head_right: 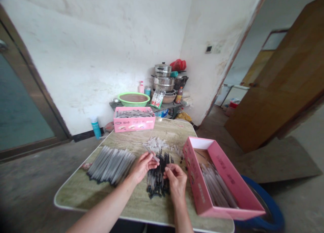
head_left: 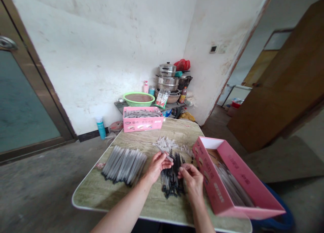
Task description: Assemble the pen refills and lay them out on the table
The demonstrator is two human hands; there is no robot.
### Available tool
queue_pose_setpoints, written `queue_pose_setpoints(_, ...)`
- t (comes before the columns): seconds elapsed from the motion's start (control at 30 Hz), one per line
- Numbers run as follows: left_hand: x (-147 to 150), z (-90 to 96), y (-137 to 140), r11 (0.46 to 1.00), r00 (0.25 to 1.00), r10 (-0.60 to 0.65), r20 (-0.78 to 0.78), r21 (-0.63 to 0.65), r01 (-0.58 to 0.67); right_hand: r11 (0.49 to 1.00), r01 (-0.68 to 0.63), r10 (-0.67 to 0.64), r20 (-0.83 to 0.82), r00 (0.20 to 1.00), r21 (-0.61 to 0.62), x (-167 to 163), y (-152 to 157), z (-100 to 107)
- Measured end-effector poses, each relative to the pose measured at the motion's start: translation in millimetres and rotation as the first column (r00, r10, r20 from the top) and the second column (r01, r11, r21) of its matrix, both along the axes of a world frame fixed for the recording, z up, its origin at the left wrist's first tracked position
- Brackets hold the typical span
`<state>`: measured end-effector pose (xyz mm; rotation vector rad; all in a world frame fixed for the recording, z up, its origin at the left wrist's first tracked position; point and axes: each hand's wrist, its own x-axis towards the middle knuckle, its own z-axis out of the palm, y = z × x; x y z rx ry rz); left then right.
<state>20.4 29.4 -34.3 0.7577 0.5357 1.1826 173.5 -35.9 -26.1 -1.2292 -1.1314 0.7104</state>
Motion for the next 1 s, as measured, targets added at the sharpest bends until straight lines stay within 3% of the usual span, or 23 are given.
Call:
queue_pose_setpoints(0.37, 4, 5.8, -4, 0.993, 0.981, 0.009, -0.195, 0.121, 0.015, 0.998, -0.005, -0.009, 0.205, 0.979, 0.069, -12, 5, 2)
queue_pose_setpoints(0.67, 7, 3.1, -3, 0.979, 0.967, 0.038, -0.25, 0.202, 0.014, 0.997, 0.025, -0.039, 0.204, 0.978, 0.071, -11, 5, -2)
queue_pose_setpoints(1.0, 6, 5.6, -3, 0.982, 0.962, 0.041, -0.271, 0.187, 0.011, 0.997, 0.045, -0.056, 0.19, 0.98, 0.061, -10, 8, -8)
